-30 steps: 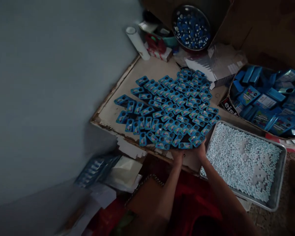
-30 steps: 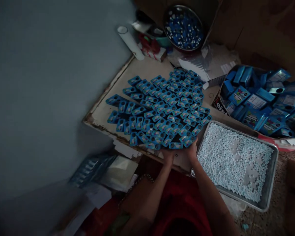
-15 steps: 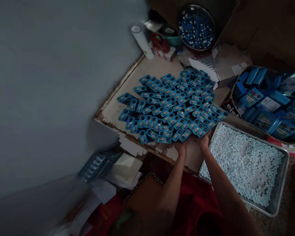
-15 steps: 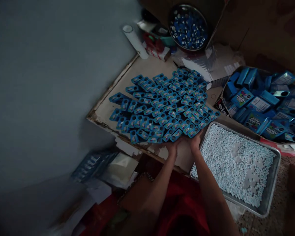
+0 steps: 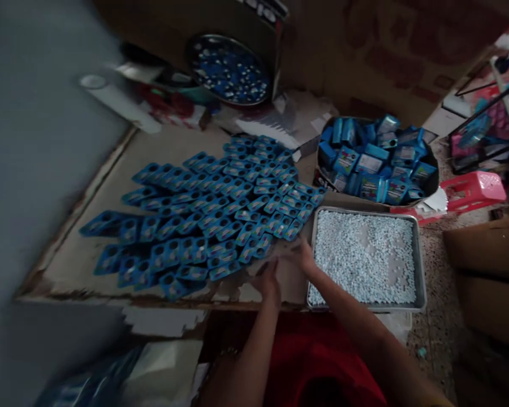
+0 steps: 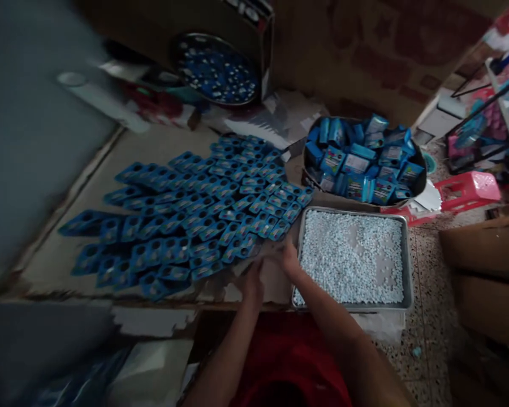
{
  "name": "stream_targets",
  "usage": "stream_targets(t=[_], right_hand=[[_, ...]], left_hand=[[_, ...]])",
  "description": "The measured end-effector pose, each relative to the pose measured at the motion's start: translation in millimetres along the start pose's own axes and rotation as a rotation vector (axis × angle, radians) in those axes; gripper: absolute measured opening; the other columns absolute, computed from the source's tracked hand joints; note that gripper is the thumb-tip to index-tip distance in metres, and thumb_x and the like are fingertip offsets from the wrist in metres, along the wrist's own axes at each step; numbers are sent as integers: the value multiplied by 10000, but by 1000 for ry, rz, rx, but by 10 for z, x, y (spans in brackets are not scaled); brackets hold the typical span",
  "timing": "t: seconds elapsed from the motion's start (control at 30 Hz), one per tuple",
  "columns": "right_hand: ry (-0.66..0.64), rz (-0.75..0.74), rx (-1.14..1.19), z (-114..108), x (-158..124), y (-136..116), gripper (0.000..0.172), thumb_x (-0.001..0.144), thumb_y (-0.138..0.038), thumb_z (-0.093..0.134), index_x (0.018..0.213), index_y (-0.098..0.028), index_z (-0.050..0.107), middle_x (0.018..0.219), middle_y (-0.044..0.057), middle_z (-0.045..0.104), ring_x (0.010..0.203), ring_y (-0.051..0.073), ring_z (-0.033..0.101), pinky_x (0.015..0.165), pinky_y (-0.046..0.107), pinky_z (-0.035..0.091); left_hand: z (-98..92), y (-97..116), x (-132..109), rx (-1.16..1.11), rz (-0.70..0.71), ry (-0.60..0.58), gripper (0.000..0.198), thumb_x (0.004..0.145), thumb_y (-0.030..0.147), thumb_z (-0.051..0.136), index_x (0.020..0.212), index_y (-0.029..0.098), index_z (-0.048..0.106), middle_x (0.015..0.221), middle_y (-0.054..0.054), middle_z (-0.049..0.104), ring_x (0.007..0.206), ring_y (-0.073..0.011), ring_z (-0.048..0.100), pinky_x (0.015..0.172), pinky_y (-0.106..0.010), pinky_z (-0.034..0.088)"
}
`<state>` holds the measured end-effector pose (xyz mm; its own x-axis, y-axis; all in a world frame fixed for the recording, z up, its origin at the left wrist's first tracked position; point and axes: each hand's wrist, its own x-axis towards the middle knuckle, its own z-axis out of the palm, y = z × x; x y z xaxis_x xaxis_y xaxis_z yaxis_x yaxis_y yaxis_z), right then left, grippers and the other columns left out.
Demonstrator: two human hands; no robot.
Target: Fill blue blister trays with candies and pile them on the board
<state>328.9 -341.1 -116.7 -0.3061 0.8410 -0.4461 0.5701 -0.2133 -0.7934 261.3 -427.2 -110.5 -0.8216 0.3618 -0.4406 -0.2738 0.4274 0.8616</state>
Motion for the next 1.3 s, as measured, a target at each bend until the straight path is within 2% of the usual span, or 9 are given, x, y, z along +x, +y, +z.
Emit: stream_targets(t=[0.1,0.2,0.27,0.4,0.5,0.57,0.73,0.97,1.3], right_hand=[[-16,-76,77,-302,-432,175,463,847,-399,807,1258,-198,737,929,45,783,803,217,745,753,332,615],[203,-165,95,-829,-663,260,274,931,-360,690,1142,-213,782,998,86,781,884,243,745,799,374,618],[429,-196,35,-1296,-591,157,254,977,-377,649,1124,-213,778,1004,98,764,876,242,717,785,381,603],[817,-300,-237,-2241,58,-354,381,1032,-478,618,1287,-219,732,1056,107,696,907,244,628,896,435,570],[792,-298,-503,-2675,677,-709,488,1016,-516,641,1390,-206,693,1198,166,663,1128,324,588,1044,522,512],[737,-231,-650,-2776,966,-826,552,968,-510,706,1406,-174,680,1240,197,637,1195,370,547,1058,558,486],[739,-189,-749,-2609,1021,-804,487,942,-431,750,1353,-177,685,1274,192,642,1205,369,538,1054,517,463],[683,-194,-622,-2457,929,-695,313,985,-351,688,1267,-216,697,1219,156,744,1143,330,635,1004,457,485],[711,-192,579,-2435,794,-1037,472,768,-426,894,1110,-248,622,1082,14,766,1016,195,725,947,346,608]], left_hand=[[-89,136,-185,-116,-11,62,562,828,393,776,1319,236,552,850,22,653,690,-174,701,728,-371,662],[138,655,55,-133,219,-92,619,807,425,830,1341,242,576,925,-5,688,755,-180,710,789,-363,657],[589,1217,443,-42,519,-201,496,825,456,838,1225,223,657,911,-28,694,834,-215,708,873,-394,643],[1975,2304,1269,197,958,-333,578,779,512,927,1199,196,688,1214,-170,721,1222,-369,650,1173,-547,496],[2831,2667,1572,487,980,-459,706,706,618,964,1130,135,670,1315,-252,683,1397,-469,537,1238,-641,378],[3108,2667,1623,616,949,-545,727,682,621,979,1097,122,651,1294,-264,693,1408,-478,529,1244,-662,351],[3054,2343,1584,503,955,-580,565,731,317,987,1141,198,617,1192,-139,752,1268,-380,666,1310,-655,263],[2847,2263,1674,185,846,-732,859,600,139,986,1371,224,616,1266,-119,718,1201,-336,703,1121,-461,550],[2234,2326,1531,-244,513,-830,564,863,554,836,1280,263,593,1109,-32,714,1002,-202,731,953,-334,627]])
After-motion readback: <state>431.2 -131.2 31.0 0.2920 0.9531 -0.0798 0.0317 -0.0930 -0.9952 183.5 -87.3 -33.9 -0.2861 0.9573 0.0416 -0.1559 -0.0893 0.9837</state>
